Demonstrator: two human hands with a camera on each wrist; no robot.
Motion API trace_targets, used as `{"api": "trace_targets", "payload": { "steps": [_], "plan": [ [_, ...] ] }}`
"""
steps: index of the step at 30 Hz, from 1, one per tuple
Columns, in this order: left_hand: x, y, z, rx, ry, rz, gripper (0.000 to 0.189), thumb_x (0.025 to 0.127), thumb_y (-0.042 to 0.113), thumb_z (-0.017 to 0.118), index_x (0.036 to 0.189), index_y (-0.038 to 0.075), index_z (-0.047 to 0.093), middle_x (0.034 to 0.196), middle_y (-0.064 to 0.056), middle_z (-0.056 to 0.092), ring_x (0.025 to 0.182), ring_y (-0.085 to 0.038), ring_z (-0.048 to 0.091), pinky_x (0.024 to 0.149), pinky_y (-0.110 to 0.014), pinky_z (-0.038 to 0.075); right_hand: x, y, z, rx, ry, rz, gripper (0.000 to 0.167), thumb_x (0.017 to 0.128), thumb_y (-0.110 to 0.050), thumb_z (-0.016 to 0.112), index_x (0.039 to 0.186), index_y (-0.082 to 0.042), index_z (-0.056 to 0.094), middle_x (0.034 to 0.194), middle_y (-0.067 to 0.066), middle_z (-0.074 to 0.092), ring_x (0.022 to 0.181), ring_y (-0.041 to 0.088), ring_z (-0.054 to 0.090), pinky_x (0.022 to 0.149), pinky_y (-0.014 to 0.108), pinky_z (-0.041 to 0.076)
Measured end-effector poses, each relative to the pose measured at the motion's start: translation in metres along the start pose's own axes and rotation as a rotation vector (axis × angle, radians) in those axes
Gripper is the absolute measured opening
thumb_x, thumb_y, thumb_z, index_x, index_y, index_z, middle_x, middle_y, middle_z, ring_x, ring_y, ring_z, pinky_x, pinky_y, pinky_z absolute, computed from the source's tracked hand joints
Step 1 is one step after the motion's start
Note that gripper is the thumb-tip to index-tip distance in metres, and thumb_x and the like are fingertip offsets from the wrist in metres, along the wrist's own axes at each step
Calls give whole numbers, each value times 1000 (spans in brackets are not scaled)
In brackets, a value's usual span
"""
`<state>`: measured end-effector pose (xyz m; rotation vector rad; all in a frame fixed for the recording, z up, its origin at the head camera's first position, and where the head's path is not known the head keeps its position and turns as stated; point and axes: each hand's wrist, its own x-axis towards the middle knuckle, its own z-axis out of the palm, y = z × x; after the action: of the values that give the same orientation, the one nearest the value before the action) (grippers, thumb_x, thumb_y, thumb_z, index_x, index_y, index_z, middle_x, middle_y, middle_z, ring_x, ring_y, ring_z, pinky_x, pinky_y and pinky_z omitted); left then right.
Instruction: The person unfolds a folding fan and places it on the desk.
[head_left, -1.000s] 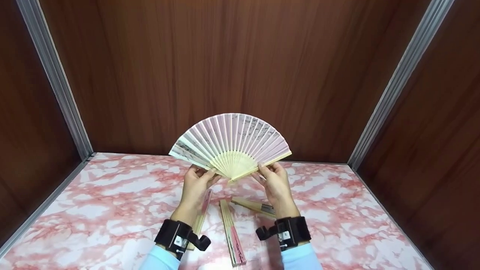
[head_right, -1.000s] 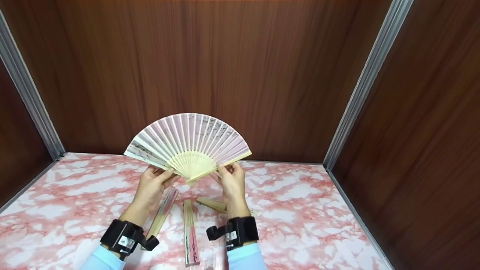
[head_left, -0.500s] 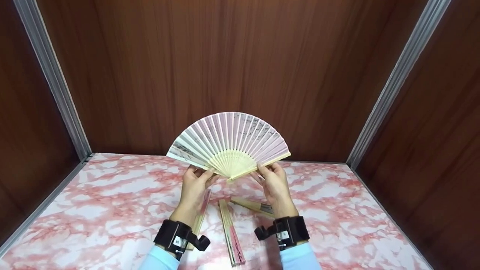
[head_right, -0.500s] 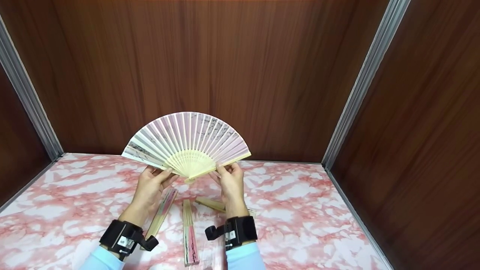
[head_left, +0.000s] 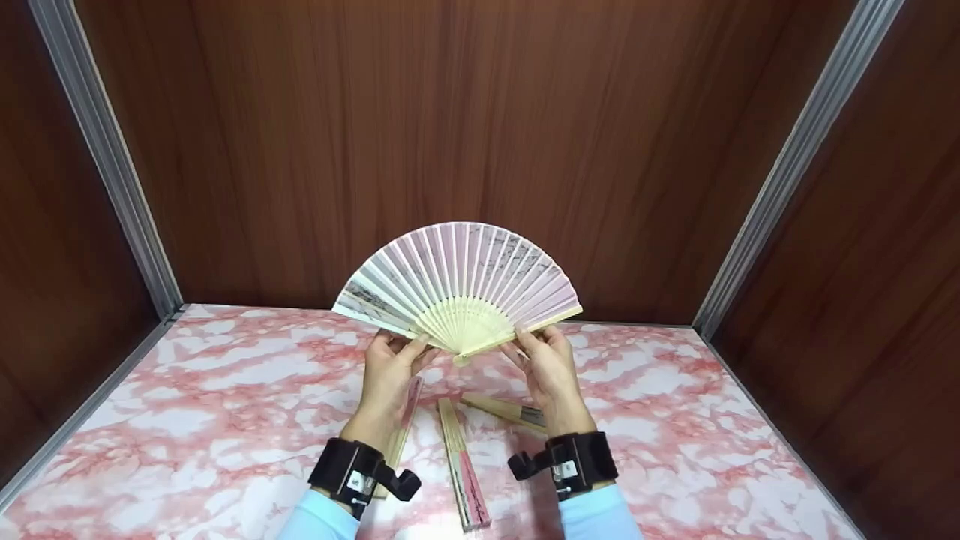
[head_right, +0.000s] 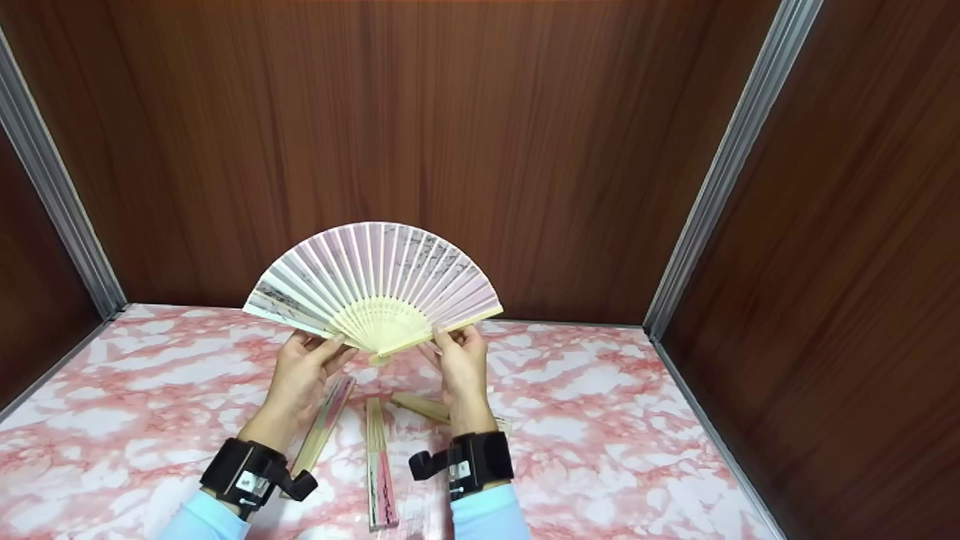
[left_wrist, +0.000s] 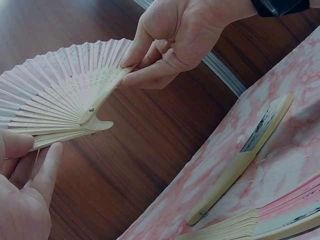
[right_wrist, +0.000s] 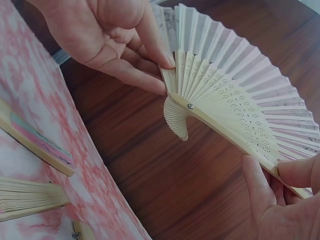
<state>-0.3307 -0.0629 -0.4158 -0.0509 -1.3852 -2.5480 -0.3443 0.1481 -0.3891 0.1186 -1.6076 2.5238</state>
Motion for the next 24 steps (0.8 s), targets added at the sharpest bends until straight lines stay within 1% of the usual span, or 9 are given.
{"api": "trace_targets", "payload": {
  "steps": [6,9,14,17,19,20,22,24],
  "plan": [
    [-1,-2,1,-21,5,10,29,104,-7,62,132,-8,52,107,-6,70,95,-12,76,94,-28,70,0,0,0,34,15,8,20,110,3,52,129,9,54,103,3,67,92,9,72,85,22,69],
    [-1,-2,2,-39,17,23,29,105,-8,62,132,-8,53,108,-7,68,95,-13,76,93,-29,70,0,-1,1,58,28,17,20,110,4,50,129,9,52,104,4,66,93,9,72,85,21,69],
    [-1,-3,6,-74,62,42,27,105,-8,61,130,-8,53,109,-9,66,97,-15,74,95,-34,70,0,-2,5,112,61,46,20,110,4,49,130,8,49,105,6,66,92,11,73,85,21,69],
    [-2,-3,9,-85,85,58,25,105,-9,60,128,-8,53,109,-10,65,97,-15,73,96,-35,70,-1,-2,7,146,86,69,14,110,3,50,124,5,49,105,8,67,92,12,74,85,23,70],
    [-3,-4,11,-89,95,67,24,105,-9,60,127,-8,52,109,-10,65,97,-15,74,95,-36,70,-2,-2,9,157,100,85,9,110,1,50,119,3,53,102,8,71,91,13,75,85,25,70],
    [-3,-4,11,-90,95,69,24,104,-9,60,127,-9,52,109,-10,65,96,-15,73,94,-35,71,-3,-2,10,159,105,96,9,111,-1,49,116,3,55,101,7,73,90,14,75,85,26,71],
    [-3,-5,12,-82,91,67,25,104,-9,61,127,-9,51,109,-10,65,96,-14,74,93,-34,71,-4,-1,11,160,103,117,14,110,-5,49,113,2,61,98,6,77,90,16,76,85,30,71],
    [-4,-5,13,-63,80,62,27,104,-8,61,129,-9,51,111,-11,65,96,-14,74,92,-33,71,-5,0,12,146,90,131,18,109,-9,50,113,1,64,96,4,79,90,17,76,86,32,72]
  ]
}}
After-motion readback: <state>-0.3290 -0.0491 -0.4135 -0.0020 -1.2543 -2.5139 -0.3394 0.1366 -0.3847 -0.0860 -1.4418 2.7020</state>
